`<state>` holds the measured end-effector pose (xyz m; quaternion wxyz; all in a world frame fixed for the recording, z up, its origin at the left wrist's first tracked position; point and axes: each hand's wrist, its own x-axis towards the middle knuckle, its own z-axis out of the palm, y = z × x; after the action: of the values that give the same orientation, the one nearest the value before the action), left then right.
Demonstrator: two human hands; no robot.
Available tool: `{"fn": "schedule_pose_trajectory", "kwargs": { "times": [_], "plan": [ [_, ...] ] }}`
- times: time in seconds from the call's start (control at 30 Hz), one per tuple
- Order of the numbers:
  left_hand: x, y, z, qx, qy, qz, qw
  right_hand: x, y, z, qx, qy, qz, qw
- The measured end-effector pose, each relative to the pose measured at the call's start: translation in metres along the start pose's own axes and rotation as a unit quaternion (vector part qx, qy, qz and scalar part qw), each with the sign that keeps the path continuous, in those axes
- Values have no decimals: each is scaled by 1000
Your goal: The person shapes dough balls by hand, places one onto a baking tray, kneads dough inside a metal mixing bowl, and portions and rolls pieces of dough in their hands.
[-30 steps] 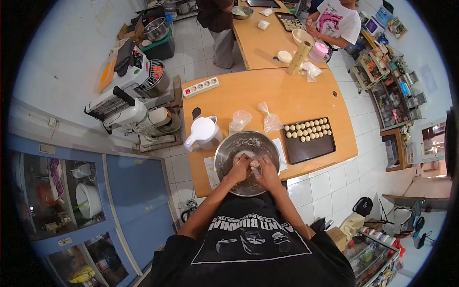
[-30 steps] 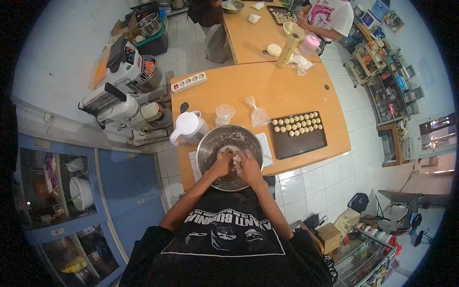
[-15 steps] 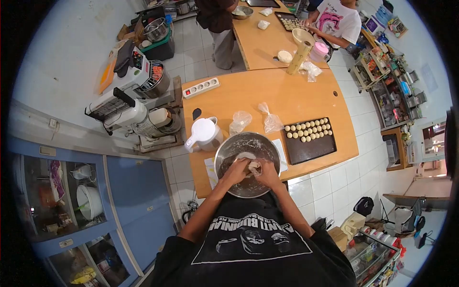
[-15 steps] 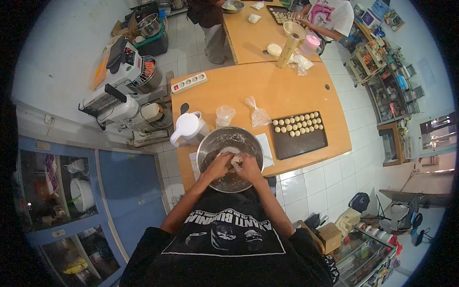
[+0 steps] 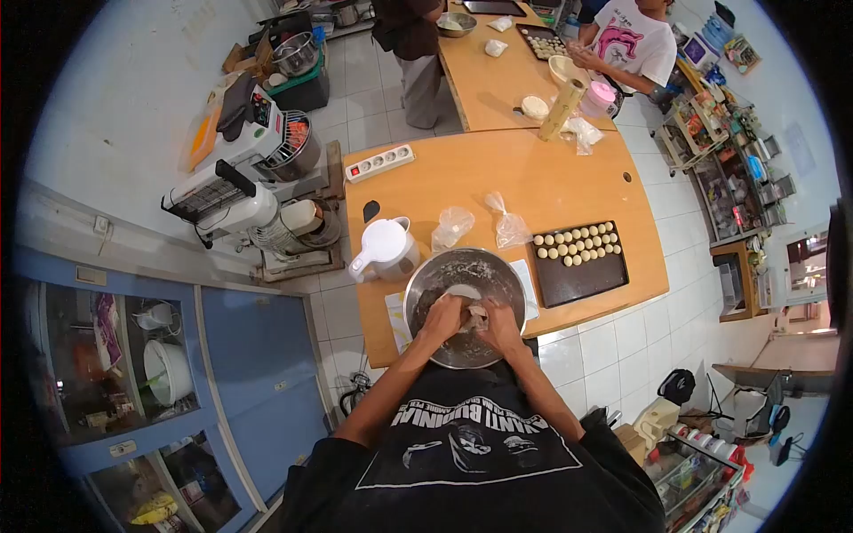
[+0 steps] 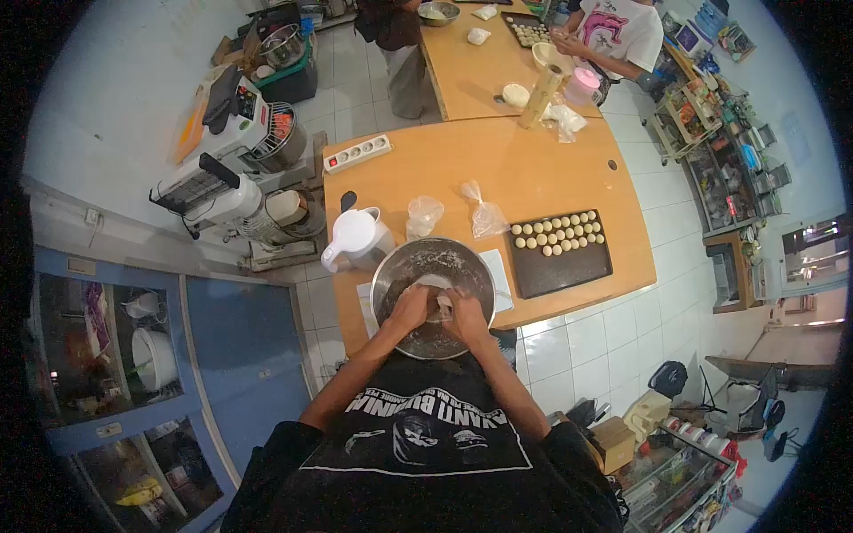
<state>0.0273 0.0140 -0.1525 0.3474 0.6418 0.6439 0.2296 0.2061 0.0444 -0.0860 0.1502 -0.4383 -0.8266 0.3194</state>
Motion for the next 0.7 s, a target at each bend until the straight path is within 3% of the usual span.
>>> {"fn": "schedule_pose_trajectory", "kwargs": {
  "times": [0.07, 0.13, 0.23, 0.27, 0.4, 0.57, 0.7],
  "plan": [
    [3, -7, 6, 8, 17, 7, 1000, 1, -9, -7, 9, -9, 6, 1000],
    [7, -5, 2, -93, 17, 19, 995, 3, -34, -26, 48, 8, 11, 999],
    [9, 11, -13, -74, -5, -31, 997, 13, -52, -39, 96, 41, 11, 995],
    [13, 2, -5, -45, 3, -5, 999, 16, -53, -41, 104, 56, 4, 993],
    [6, 22, -32, -105, -13, 4, 994, 29, -8, -9, 74, 101, -5, 992],
    [0, 8, -17, -88, 24, 12, 996, 15, 6, 3, 40, 24, -58, 997],
    [2, 1, -8, -81, 34, 19, 996, 13, 9, 6, 69, 27, -54, 996]
  ]
}}
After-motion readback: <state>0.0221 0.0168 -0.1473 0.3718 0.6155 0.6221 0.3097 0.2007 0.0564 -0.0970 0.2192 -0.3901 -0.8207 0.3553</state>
